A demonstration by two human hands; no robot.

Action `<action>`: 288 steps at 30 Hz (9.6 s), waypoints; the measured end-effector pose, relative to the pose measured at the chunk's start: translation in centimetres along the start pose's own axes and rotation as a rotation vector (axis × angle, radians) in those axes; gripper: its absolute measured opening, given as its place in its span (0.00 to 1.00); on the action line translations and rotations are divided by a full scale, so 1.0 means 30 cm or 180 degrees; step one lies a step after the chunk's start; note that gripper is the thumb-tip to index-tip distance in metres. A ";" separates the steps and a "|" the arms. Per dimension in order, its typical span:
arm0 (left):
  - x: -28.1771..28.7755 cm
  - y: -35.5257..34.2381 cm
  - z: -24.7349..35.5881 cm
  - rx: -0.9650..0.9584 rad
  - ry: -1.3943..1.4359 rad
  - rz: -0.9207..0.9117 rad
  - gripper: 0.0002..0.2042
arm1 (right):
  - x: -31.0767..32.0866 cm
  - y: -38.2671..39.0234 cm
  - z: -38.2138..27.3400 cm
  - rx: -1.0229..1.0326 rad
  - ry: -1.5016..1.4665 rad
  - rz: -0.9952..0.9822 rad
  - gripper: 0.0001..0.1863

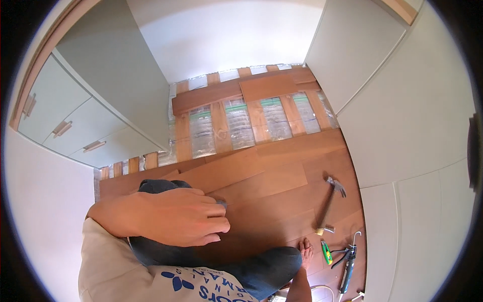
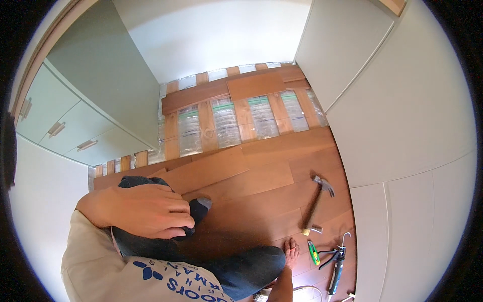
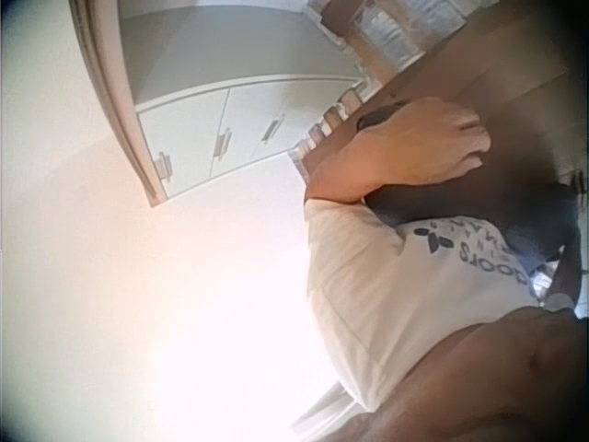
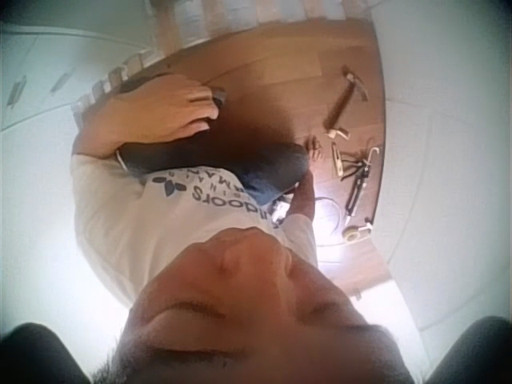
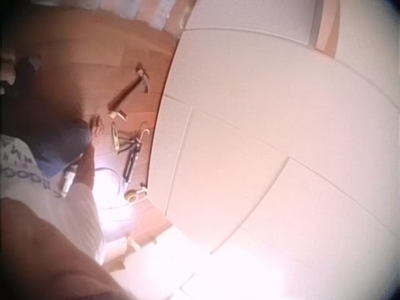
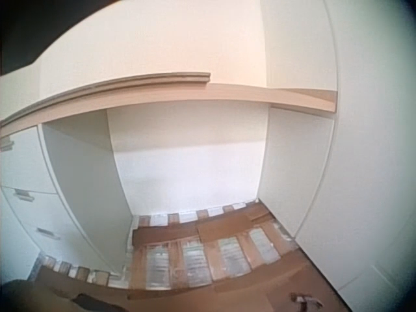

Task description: The person marks a wood plank with a pencil and square ruler, then carries it to a table saw on a balcony and cuts it.

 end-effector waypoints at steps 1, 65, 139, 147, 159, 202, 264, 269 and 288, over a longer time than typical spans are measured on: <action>-0.006 0.006 -0.002 -0.0011 0.0032 0.0031 0.10 | -0.001 -0.003 0.004 -0.0013 0.0069 -0.0035 0.31; -0.441 -0.557 -1.930 0.2981 0.1443 0.2114 0.20 | 0.166 -0.094 -0.107 0.0536 -0.0177 0.0572 0.26; -0.361 -0.153 -1.413 0.2975 -0.0002 0.1291 0.49 | 0.145 -0.056 -0.082 0.0276 -0.0004 0.0266 0.29; -0.527 -0.202 -1.437 0.2397 -0.0302 0.1049 0.49 | 0.166 -0.067 -0.087 0.0333 -0.0041 0.0280 0.30; -0.597 -0.283 -1.566 0.2134 -0.0345 0.0661 0.45 | 0.153 -0.072 -0.089 0.0541 0.0092 0.0468 0.32; -1.222 0.360 -0.683 0.2012 0.1995 0.0347 0.14 | 0.448 -0.068 -0.191 -0.1081 -0.2368 0.1333 0.11; -0.452 0.507 -0.738 0.2945 0.0844 0.2524 0.27 | 1.208 -0.475 -1.110 0.0893 -0.6215 0.1541 0.40; -0.353 0.283 -0.641 0.1356 0.0825 0.3218 0.21 | 1.521 -0.344 -1.115 0.0378 -0.6763 0.2357 0.35; 0.169 0.478 -0.023 -0.0780 -0.1606 0.4300 0.13 | 1.714 -0.081 -0.661 0.0202 -0.1692 0.2938 0.21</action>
Point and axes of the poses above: each hand's wrist, its own y-axis away from the middle knuckle, its own x-axis out of the back of the hand, z = x × y, the point moved 3 cm from there along -y, towards the middle knuckle, and after that the axes turned 4 degrees about -z, right-handed, at the moved point
